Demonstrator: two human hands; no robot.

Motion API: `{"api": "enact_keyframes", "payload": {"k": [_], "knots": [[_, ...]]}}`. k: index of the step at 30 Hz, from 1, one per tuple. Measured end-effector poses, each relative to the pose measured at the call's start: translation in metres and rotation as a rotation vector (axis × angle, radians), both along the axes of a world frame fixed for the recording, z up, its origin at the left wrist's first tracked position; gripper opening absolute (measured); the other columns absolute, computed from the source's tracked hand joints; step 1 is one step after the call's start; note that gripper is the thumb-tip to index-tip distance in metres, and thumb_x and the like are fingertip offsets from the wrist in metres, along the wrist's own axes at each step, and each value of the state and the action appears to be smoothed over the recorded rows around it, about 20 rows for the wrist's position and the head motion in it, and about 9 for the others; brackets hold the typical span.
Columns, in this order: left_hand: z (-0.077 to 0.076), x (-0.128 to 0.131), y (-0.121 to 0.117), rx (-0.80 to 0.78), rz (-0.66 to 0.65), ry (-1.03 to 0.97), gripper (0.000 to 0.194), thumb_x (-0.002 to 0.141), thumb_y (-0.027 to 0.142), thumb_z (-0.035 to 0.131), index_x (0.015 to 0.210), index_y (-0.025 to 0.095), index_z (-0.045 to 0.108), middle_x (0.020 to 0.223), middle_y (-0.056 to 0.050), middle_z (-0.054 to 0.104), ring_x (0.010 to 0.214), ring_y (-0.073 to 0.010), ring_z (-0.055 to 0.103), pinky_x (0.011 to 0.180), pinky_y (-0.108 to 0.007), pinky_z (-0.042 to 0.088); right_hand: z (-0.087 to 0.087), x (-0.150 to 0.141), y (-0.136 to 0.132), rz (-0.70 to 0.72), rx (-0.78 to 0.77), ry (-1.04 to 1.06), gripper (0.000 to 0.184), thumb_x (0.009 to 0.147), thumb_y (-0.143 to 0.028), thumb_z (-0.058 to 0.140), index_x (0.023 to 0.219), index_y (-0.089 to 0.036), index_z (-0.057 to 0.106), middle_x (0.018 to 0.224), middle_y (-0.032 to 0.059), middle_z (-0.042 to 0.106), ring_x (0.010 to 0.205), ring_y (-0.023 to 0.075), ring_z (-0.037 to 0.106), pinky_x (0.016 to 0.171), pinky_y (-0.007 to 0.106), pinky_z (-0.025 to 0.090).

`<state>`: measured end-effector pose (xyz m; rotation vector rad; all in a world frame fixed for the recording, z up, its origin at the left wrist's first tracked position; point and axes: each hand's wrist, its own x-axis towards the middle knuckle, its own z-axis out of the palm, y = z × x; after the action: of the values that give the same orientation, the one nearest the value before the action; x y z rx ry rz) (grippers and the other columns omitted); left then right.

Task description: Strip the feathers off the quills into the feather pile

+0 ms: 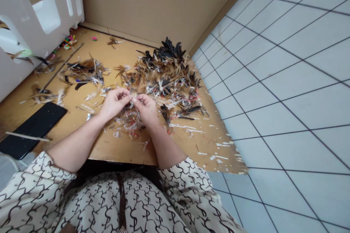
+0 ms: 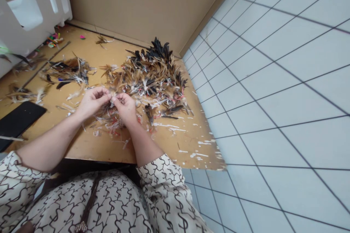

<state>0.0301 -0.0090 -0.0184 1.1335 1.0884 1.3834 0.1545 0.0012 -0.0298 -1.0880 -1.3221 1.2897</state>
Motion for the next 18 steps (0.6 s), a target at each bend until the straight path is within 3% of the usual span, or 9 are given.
{"api": "enact_keyframes", "payload": {"k": [18], "knots": [[0.0024, 0.0006, -0.0014, -0.048, -0.015, -0.05, 0.015, 0.054, 0.021, 0.067, 0.063, 0.016, 0.056, 0.051, 0.006, 0.054, 0.049, -0.0064, 0.048, 0.052, -0.019, 0.038, 0.0033, 0.0006, -0.0012, -0.01, -0.005, 0.018, 0.028, 0.061, -0.041, 0.066, 0.064, -0.019, 0.049, 0.052, -0.0079, 0.044, 0.049, 0.0067, 0.039, 0.053, 0.023, 0.035]]}}
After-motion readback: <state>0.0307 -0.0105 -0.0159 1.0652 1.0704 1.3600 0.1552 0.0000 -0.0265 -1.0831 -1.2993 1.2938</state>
